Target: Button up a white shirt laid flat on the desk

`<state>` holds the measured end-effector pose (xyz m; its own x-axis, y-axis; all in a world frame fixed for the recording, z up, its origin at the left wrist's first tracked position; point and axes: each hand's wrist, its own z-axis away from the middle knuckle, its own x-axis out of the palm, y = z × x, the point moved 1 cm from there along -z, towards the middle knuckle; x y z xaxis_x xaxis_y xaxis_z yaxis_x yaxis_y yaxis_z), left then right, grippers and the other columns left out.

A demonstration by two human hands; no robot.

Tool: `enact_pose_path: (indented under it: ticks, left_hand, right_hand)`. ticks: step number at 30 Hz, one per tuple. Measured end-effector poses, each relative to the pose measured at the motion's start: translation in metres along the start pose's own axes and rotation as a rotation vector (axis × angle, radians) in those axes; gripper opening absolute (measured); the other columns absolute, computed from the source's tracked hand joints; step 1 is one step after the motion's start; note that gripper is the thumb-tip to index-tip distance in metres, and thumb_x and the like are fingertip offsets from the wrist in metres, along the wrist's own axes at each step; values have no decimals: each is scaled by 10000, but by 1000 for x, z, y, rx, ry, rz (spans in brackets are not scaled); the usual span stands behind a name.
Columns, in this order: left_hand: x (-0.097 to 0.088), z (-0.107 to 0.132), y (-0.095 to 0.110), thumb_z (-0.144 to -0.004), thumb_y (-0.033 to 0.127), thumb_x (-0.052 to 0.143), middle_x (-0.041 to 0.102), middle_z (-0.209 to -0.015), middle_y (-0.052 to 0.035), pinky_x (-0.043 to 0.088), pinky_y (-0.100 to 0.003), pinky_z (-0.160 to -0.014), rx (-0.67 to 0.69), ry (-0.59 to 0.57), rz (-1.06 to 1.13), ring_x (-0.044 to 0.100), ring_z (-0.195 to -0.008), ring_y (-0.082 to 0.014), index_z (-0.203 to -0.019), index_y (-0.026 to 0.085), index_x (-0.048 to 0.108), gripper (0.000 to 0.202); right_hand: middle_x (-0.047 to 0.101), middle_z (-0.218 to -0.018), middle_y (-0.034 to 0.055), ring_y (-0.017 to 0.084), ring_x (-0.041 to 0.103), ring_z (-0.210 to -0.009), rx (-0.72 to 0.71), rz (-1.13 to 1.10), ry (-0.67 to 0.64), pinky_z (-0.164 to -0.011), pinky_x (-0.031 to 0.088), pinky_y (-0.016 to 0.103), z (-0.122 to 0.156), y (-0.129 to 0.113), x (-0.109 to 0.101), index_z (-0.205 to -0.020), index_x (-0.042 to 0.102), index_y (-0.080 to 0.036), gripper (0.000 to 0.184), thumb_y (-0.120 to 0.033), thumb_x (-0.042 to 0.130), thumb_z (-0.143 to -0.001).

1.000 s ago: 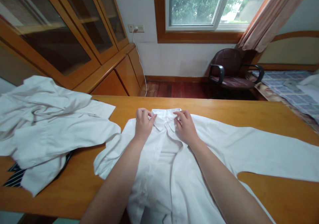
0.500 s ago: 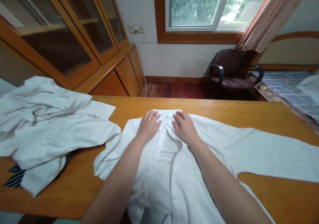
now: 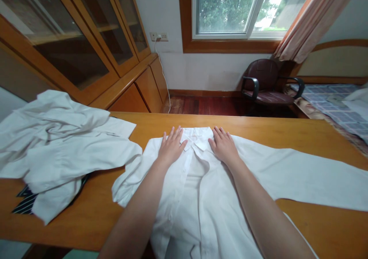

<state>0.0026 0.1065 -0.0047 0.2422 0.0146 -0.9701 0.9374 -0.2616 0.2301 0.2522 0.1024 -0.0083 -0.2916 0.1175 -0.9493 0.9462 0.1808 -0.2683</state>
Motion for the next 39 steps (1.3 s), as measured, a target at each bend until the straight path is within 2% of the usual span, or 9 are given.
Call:
enact_pose_path:
  ticks: [5,13,18,22,25,29,34,37,39]
  left_hand:
    - [-1,-2,-1,-1022,522,299,217,-1643,-72,99,-609,-1231,-38,12,-16,150,-1532,-301,-1585,241,229,633]
    - [-3,-3,0,-1011,566,248,193,-1649,-56,94,-612,-1231,-93,-7,-57,104,-1541,-284,-1589,233,208,669]
    - [2,-5,-1,-1004,577,251,207,-1647,-58,90,-623,-1225,-104,24,-73,92,-1542,-289,-1586,241,223,673]
    - [3,-6,-1,-1001,578,267,229,-1642,-61,93,-624,-1223,-107,47,-63,107,-1540,-292,-1582,250,241,668]
    - [1,-8,-1,-999,577,272,229,-1642,-68,100,-632,-1218,-122,59,-49,113,-1538,-301,-1579,250,251,666]
    - [0,-17,-2,-996,573,284,219,-1643,-82,95,-629,-1218,-152,55,-41,108,-1538,-311,-1576,236,263,671]
    - [1,-26,-7,-990,532,357,233,-1640,-106,125,-608,-1225,-147,112,-18,122,-1535,-318,-1552,203,312,653]
    - [0,-25,-12,-980,415,450,363,-1581,-132,197,-554,-1229,-41,226,71,222,-1510,-299,-1469,191,435,539]
    - [-4,-20,-17,-969,315,473,492,-1469,-135,296,-477,-1205,58,332,190,370,-1436,-262,-1356,186,540,413]
  right_hand:
    - [355,-1593,93,290,287,-1488,-2,32,-4,-1212,212,516,0,14,1,-1505,424,-178,552,-426,358,-1017]
    - [306,-1614,102,276,249,-1503,-12,120,-69,-1225,199,483,8,46,-11,-1526,383,-125,631,-494,308,-1020]
    - [401,-1567,128,286,323,-1467,-99,88,-20,-1208,247,477,15,55,-18,-1479,458,-127,559,-409,371,-1005]
    - [546,-1430,145,293,495,-1306,-197,-30,108,-1129,376,474,27,48,-30,-1337,594,-164,424,-298,433,-968]
    - [625,-1248,135,290,561,-1150,-265,-155,174,-1021,468,469,47,32,-45,-1195,662,-196,311,-260,486,-947]
    - [637,-1019,110,255,593,-964,-365,-308,95,-863,529,426,81,0,-65,-1041,678,-209,186,-237,514,-955]
    - [641,-1086,92,241,596,-1007,-491,-342,-144,-895,537,418,109,-20,-69,-1109,670,-236,188,-276,575,-951]
    - [631,-1193,96,244,594,-1086,-479,-317,-151,-959,523,438,114,-10,-65,-1197,660,-257,254,-305,563,-967]
    - [619,-1264,99,254,580,-1154,-450,-271,-124,-1012,499,463,116,4,-62,-1243,650,-265,288,-322,543,-982]
